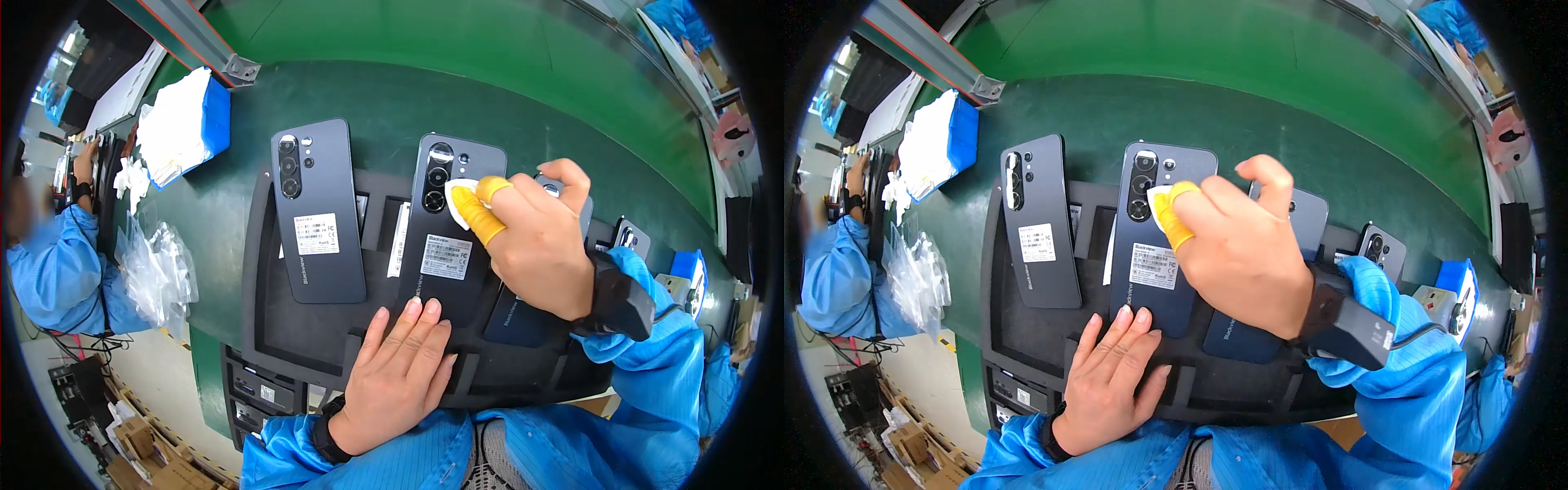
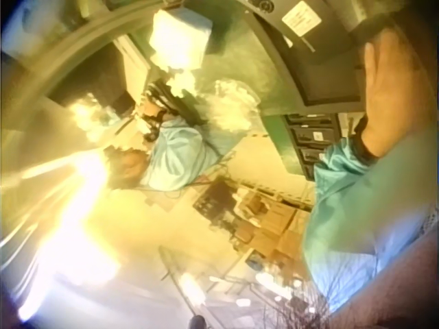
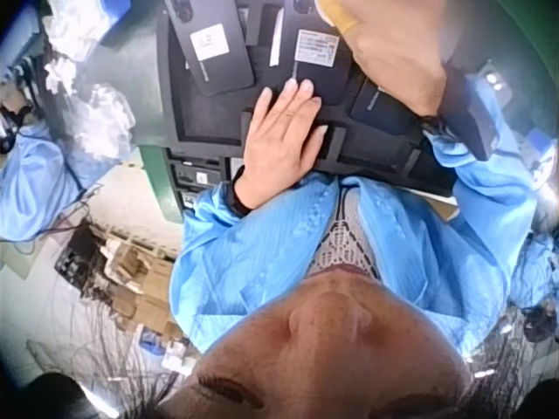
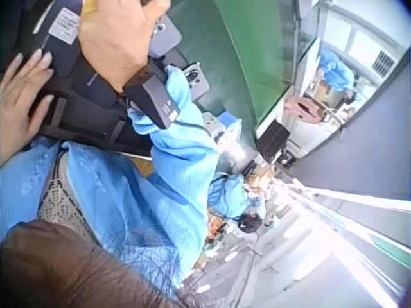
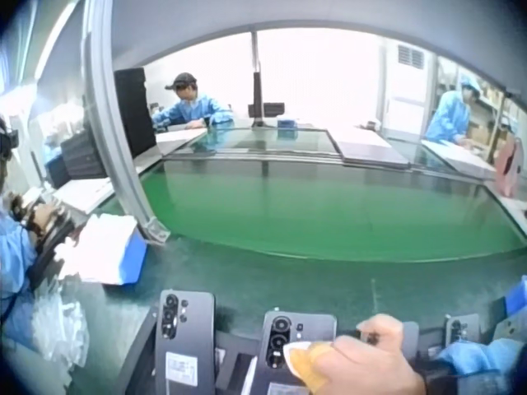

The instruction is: Cleaning the camera lenses and back surface of multiple smartphones on an assembly line using a wipe.

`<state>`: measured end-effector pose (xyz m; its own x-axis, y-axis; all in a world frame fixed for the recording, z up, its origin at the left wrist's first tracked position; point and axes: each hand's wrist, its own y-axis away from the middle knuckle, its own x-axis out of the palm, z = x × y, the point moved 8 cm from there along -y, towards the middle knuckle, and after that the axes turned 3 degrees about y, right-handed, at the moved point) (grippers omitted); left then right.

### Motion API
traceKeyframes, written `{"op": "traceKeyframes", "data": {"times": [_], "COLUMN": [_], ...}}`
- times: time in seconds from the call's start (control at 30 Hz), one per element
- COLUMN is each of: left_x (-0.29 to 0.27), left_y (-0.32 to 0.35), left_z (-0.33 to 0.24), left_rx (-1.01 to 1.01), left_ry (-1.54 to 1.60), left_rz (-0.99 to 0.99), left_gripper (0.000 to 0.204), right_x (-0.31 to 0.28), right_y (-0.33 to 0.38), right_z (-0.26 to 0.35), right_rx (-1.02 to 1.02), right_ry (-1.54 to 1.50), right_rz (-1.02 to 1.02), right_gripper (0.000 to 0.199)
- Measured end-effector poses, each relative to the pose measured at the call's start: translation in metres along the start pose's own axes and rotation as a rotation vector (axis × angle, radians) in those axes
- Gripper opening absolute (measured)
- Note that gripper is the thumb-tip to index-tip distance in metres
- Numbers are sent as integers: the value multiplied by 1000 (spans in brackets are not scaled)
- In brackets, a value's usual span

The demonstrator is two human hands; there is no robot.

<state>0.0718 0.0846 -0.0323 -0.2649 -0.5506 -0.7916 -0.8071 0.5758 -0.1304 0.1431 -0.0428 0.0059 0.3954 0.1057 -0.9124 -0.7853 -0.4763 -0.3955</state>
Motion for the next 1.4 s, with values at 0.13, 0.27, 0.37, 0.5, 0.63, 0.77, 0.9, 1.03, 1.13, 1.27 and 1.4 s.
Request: {"op": "traceKeyframes", "data": {"times": [0.13,0.27,0.37,0.5,0.63,0.77,0.9,1.03,1.13,1.27,1.4], "left_x": [0,1,0,1,0,1,1,0,1,-1,0], "left_y": [1,-2,-1,-1,-1,0,-2,-2,-2,-1,-2], "left_z": [1,2,1,2,1,0,1,1,1,0,0], "left_rx": [-7,-8,-16,-24,-35,-27,-28,-43,-31,-33,-28], "left_ry": [2,4,-7,-12,-19,-22,-24,-23,-60,-58,-54], "left_rz": [-6,6,10,13,9,3,9,20,31,21,31], "left_gripper": [37,37,36,35,35,35,35,35,31,31,31], "right_x": [1,11,8,5,0,-1,14,11,7,3,4], "right_y": [-13,-24,-25,-18,-12,-12,-18,-13,-7,-7,-14], "right_z": [-10,-8,-8,-10,-17,-17,-15,-16,-23,-30,-11], "right_rx": [93,131,113,124,158,199,215,250,290,273,108], "right_ry": [-126,-219,-201,-177,-174,-292,-365,-396,-436,-380,-255], "right_rz": [22,14,29,96,146,27,71,117,159,104,-33], "right_gripper": [32,39,39,40,42,42,42,33,43,41,27]}}
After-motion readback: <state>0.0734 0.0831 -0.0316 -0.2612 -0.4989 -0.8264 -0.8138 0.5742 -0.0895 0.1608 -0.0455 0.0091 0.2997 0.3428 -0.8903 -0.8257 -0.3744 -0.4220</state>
